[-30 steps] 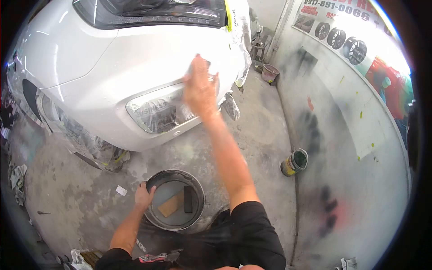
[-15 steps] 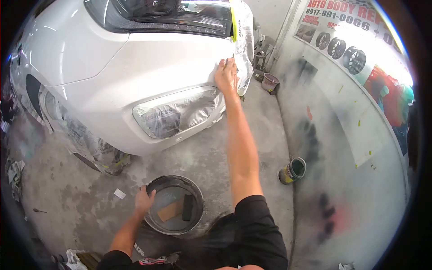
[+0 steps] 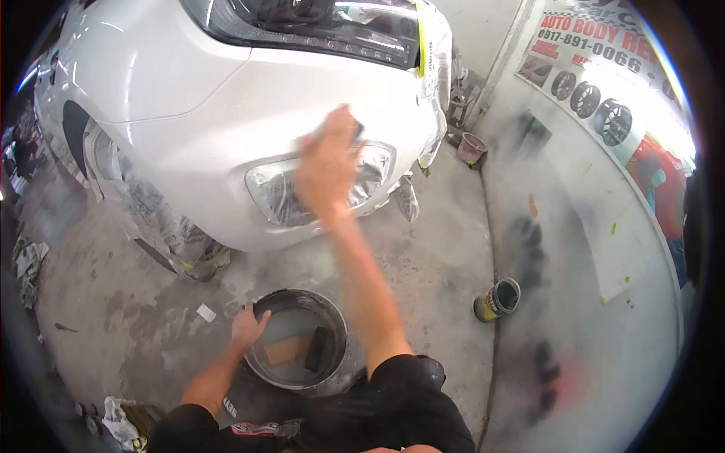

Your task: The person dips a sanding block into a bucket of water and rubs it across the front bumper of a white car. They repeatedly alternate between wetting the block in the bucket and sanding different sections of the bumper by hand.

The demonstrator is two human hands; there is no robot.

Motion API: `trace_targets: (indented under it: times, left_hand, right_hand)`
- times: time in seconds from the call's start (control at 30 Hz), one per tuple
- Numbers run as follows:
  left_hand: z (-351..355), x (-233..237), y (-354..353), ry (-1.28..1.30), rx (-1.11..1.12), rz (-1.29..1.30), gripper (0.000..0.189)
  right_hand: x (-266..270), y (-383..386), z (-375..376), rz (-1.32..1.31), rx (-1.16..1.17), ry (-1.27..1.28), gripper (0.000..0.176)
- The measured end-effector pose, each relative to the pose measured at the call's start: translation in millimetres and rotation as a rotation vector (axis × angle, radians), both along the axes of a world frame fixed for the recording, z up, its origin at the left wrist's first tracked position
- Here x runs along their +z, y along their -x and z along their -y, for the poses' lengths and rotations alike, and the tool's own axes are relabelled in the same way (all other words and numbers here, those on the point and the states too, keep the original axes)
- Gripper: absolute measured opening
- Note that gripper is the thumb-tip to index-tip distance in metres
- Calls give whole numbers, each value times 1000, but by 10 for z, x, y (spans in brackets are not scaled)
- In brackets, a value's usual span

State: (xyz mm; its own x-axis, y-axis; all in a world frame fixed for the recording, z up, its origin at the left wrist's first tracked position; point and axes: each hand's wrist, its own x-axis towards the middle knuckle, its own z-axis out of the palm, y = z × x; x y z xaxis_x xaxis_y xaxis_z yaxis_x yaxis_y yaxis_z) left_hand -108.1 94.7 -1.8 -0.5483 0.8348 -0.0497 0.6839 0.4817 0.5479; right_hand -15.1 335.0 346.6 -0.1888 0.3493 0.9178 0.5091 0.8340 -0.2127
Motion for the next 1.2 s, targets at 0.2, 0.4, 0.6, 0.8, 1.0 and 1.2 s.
trace_targets:
  times: [0.2, 0.4, 0.6, 0.8, 1.0, 1.2]
  left_hand:
    - [53, 37, -22, -14, -13, 12, 69]
    - [-5, 23, -63, 57, 42, 25, 70]
    - [34, 70, -2, 84, 20, 91, 68]
    - [15, 43, -24, 59, 32, 61, 66]
    - [42, 7, 5, 75, 30, 47, 65]
    - [3, 2, -2, 59, 33, 70, 67]
  right_hand:
    - [-109, -25, 233, 250, 254, -28, 67]
    - [-122, -107, -186, 1, -32, 71, 58]
    - [-33, 65, 522, 525, 259, -185, 73]
    - [-245, -201, -167, 153, 93, -25, 63]
    - [-231, -259, -124, 77, 260, 141, 60]
    - [-173, -379, -335, 55, 42, 136, 57]
